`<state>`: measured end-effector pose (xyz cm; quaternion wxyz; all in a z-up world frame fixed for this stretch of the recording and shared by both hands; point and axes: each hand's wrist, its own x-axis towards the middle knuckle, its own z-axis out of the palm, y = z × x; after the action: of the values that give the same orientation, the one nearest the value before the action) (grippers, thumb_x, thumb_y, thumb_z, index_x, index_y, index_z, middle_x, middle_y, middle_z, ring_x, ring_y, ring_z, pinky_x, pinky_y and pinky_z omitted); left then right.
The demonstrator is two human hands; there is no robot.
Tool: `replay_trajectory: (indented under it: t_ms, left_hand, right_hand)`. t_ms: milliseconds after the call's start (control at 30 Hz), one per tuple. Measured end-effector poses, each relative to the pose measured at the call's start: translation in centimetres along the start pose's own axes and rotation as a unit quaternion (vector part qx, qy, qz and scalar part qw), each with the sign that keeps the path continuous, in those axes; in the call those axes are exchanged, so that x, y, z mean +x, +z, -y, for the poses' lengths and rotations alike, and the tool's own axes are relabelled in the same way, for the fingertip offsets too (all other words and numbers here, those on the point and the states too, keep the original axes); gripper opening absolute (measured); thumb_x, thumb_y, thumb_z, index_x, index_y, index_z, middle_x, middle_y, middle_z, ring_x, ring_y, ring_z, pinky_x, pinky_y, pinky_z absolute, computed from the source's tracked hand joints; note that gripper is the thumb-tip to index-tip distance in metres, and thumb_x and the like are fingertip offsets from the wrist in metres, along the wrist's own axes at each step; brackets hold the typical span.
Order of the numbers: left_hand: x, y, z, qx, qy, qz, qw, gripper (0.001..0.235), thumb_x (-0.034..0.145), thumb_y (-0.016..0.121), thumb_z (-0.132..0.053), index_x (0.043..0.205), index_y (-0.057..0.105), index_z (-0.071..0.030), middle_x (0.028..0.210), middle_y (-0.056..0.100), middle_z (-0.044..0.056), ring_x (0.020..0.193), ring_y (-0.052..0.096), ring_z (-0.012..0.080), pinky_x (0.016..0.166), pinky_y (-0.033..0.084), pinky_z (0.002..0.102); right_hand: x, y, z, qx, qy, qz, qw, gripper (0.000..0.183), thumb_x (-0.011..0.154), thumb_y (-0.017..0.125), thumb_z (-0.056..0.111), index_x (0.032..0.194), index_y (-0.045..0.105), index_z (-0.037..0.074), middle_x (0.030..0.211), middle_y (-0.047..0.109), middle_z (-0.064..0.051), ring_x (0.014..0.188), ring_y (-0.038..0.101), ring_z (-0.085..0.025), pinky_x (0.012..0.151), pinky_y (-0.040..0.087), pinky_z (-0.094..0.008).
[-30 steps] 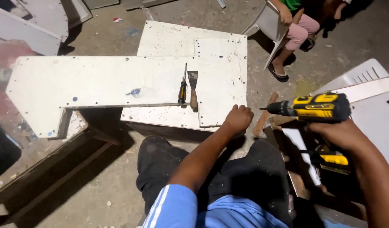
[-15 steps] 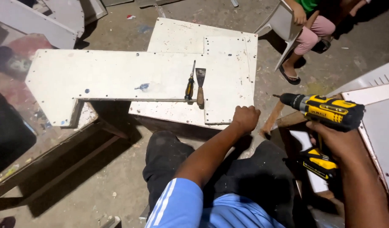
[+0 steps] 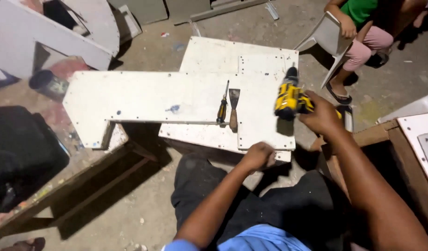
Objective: Drilling holes into white boards and using a scraper to clean the edges or surfaces during a fabrication process.
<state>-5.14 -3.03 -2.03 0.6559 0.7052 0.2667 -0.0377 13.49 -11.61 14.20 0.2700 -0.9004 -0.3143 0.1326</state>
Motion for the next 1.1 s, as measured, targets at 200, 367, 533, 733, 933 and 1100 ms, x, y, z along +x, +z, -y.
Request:
replay_trajectory:
  t_ms: [200, 367, 533, 733, 933, 1100]
  left_hand:
    - [-11.5, -8.0, 5.0, -0.43, -0.095, -0.089, 0.894, 0.037, 0.09, 0.072, -0.014, 0.121, 0.07, 0.006, 0.098, 0.074, 0.018, 0.082, 0.071, 0.0236, 0.078, 0.062, 0.033]
    - [-16.3, -10.8, 4.4, -0.478, -0.124, -0.119, 0.861, 0.032, 0.098, 0.061, -0.004, 0.129, 0.062, 0.005, 0.096, 0.07, 0.02, 0.079, 0.069, 0.0246, 0.074, 0.059, 0.034]
    - [-16.0, -11.5, 7.1, -0.5, -0.144, -0.155, 0.839, 0.028, 0.104, 0.055, -0.009, 0.131, 0.059, 0.0, 0.085, 0.069, 0.022, 0.067, 0.067, 0.0261, 0.064, 0.057, 0.035]
    - [-11.6, -11.3, 7.0, -0.529, 0.0, -0.168, 0.832, 0.017, 0.101, 0.052, 0.0, 0.115, 0.058, -0.007, 0.067, 0.05, 0.012, 0.059, 0.049, 0.0215, 0.057, 0.045, 0.033]
    - [-10.6, -11.7, 4.9, -0.472, -0.07, -0.201, 0.856, 0.021, 0.106, 0.046, -0.009, 0.119, 0.061, -0.002, 0.081, 0.056, 0.006, 0.071, 0.063, 0.0175, 0.065, 0.053, 0.026]
    - [-7.9, -11.5, 5.1, -0.447, -0.06, -0.248, 0.857, 0.029, 0.106, 0.049, -0.018, 0.125, 0.065, -0.001, 0.086, 0.063, 0.008, 0.077, 0.065, 0.0186, 0.071, 0.054, 0.028]
  right_hand:
    - [8.2, 7.8, 3.3, -0.189, -0.078, 0.118, 0.972, 0.093, 0.08, 0.073, 0.003, 0.162, 0.031, 0.015, 0.141, 0.056, -0.023, 0.127, 0.055, -0.042, 0.106, 0.043, -0.054]
    - [13.2, 11.6, 3.8, -0.189, -0.088, 0.115, 0.971, 0.083, 0.084, 0.069, 0.004, 0.158, 0.035, 0.018, 0.136, 0.061, -0.016, 0.122, 0.058, -0.038, 0.106, 0.041, -0.052]
    - [10.7, 12.3, 7.4, -0.189, -0.089, 0.112, 0.971, 0.08, 0.084, 0.05, -0.008, 0.158, 0.035, 0.018, 0.16, 0.038, -0.019, 0.151, 0.029, -0.036, 0.125, 0.01, -0.06]
    - [1.3, 18.3, 11.1, -0.034, -0.072, 0.048, 0.996, 0.045, 0.101, 0.048, 0.034, 0.135, 0.062, 0.009, 0.125, 0.06, -0.022, 0.113, 0.057, -0.038, 0.088, 0.051, -0.053]
    - [0.2, 20.0, 7.8, -0.019, -0.049, 0.144, 0.988, 0.048, 0.093, 0.064, 0.019, 0.135, 0.058, -0.003, 0.116, 0.062, -0.029, 0.101, 0.071, -0.044, 0.075, 0.061, -0.051]
    - [-2.7, 15.5, 3.2, 0.484, 0.175, 0.172, 0.84, 0.072, 0.091, 0.074, 0.018, 0.152, 0.042, -0.002, 0.146, 0.03, -0.038, 0.1, 0.061, -0.039, 0.066, 0.063, -0.046]
